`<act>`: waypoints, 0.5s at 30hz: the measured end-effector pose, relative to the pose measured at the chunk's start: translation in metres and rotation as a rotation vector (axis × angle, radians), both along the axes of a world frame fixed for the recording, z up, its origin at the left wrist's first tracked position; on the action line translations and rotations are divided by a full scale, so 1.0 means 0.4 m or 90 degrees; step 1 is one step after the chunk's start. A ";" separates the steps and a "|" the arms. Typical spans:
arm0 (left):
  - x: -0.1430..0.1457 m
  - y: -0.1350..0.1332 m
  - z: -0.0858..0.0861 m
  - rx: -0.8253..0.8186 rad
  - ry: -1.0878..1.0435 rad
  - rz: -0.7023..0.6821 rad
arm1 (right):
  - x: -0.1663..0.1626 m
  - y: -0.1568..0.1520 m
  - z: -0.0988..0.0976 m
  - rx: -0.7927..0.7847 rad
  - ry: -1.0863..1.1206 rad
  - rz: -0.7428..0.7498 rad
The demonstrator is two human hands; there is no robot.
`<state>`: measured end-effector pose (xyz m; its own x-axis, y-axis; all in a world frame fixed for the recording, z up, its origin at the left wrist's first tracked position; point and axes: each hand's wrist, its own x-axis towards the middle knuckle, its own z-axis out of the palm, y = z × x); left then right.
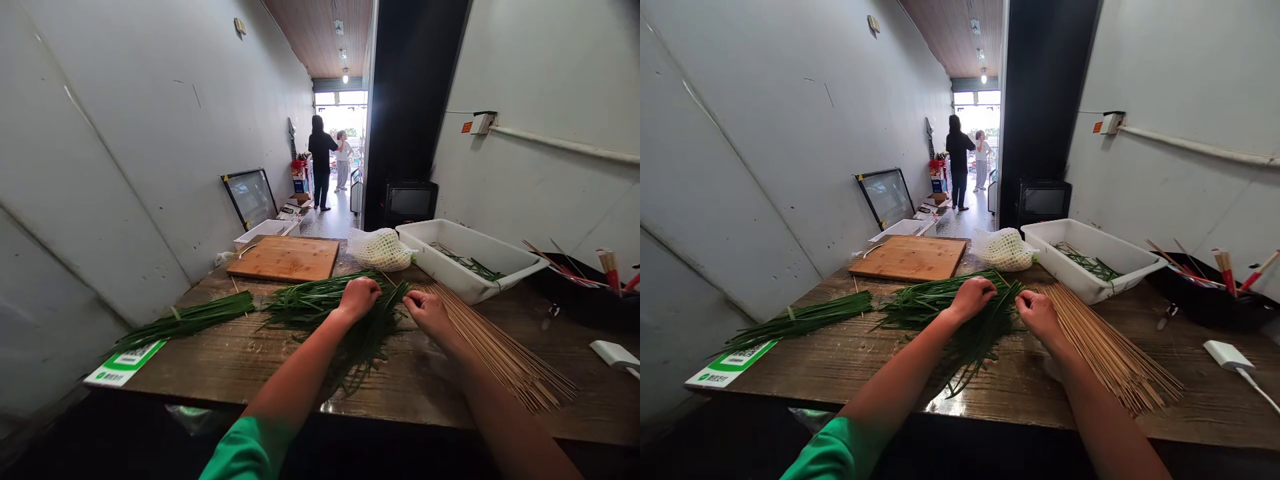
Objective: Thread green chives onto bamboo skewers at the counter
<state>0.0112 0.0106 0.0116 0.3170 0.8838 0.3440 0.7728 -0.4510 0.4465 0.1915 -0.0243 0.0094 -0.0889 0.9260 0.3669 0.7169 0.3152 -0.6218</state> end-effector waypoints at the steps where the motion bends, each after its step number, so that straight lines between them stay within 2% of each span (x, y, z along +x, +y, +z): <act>1: 0.000 0.004 -0.002 -0.003 -0.041 0.006 | 0.000 0.000 -0.001 -0.003 0.001 -0.001; 6: 0.003 0.013 -0.007 0.006 -0.160 0.042 | 0.002 0.005 -0.009 -0.008 -0.002 -0.007; 11: 0.000 0.012 -0.005 0.049 -0.158 0.062 | 0.004 0.007 -0.014 -0.008 -0.020 -0.009; 15: -0.002 0.012 -0.006 0.063 -0.169 0.043 | 0.002 0.004 -0.011 -0.002 -0.029 -0.014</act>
<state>0.0102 0.0153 0.0093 0.1464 0.8579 0.4926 0.6643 -0.4542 0.5936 0.1924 -0.0228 0.0048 -0.0846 0.9290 0.3604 0.7510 0.2971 -0.5897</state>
